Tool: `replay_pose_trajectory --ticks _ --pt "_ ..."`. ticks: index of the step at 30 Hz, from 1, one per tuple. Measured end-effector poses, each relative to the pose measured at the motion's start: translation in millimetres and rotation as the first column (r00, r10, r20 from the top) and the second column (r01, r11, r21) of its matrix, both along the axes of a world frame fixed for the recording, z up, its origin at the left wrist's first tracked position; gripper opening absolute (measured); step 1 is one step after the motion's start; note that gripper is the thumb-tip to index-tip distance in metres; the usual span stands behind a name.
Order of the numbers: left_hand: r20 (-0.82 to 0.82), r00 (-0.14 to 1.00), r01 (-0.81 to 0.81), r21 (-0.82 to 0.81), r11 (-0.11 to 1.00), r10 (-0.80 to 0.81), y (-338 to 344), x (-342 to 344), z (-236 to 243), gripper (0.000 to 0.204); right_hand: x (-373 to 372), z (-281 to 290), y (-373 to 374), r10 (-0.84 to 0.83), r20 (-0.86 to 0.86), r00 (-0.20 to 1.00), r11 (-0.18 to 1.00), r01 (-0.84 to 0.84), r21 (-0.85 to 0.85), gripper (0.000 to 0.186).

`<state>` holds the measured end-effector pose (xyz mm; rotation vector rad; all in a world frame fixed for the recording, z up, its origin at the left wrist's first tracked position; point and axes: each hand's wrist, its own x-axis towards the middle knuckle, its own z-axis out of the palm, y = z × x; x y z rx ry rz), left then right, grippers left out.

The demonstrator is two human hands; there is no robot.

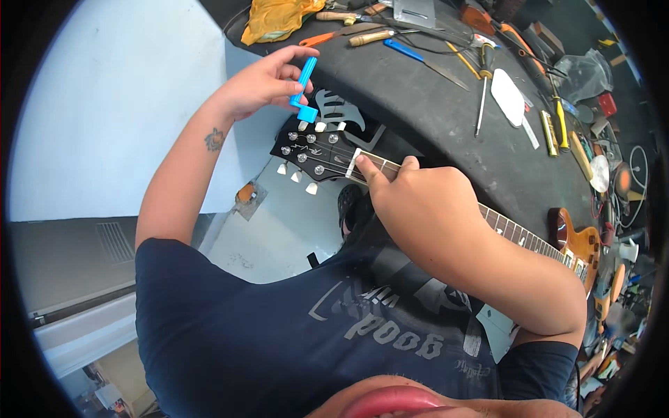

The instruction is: The person unwinds guitar strings from a guitar headstock using a string winder and by hand, unravels a guitar string, and threads the string through a tuning peg on the guitar headstock.

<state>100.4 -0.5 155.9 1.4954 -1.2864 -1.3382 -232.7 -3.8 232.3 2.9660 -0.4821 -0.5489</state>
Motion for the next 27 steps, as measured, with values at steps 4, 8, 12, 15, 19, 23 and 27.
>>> replay_pose_trajectory --ticks 4,8,12,15,19,23,27 --pt "-0.166 0.986 0.009 0.026 1.000 -0.005 7.5 4.4 -22.2 0.066 -2.3 2.4 3.6 0.036 0.009 0.999 0.999 -0.036 -0.014 0.073" --pt "-0.265 0.963 -0.019 0.070 0.997 0.036 8.0 13.3 -31.3 0.069 -5.5 7.1 6.5 0.049 0.032 0.998 0.999 -0.048 -0.005 0.074" --pt "-0.286 0.957 0.070 0.079 0.994 -0.044 10.5 12.0 -39.2 0.069 -6.2 6.3 5.7 0.036 0.048 0.998 0.999 -0.036 0.012 0.075" --pt "-0.209 0.978 0.047 0.120 0.992 -0.021 11.0 11.1 -40.0 0.065 -5.4 6.8 7.5 0.035 0.022 0.999 0.999 -0.035 0.028 0.075" --pt "-0.199 0.973 0.159 0.239 0.958 -0.112 2.8 32.3 -51.5 0.054 -6.6 6.1 5.1 0.029 0.058 0.998 0.999 -0.031 0.019 0.075" --pt "-0.395 0.905 0.255 0.198 0.947 -0.161 -11.5 24.4 -32.6 0.040 -5.6 3.3 9.8 0.054 0.093 0.994 0.997 -0.049 -0.056 0.071" --pt "-0.066 0.965 0.263 0.219 0.940 -0.255 -34.7 -11.4 -48.0 0.026 -7.9 7.9 8.9 0.057 0.094 0.994 0.995 -0.048 -0.088 0.066"
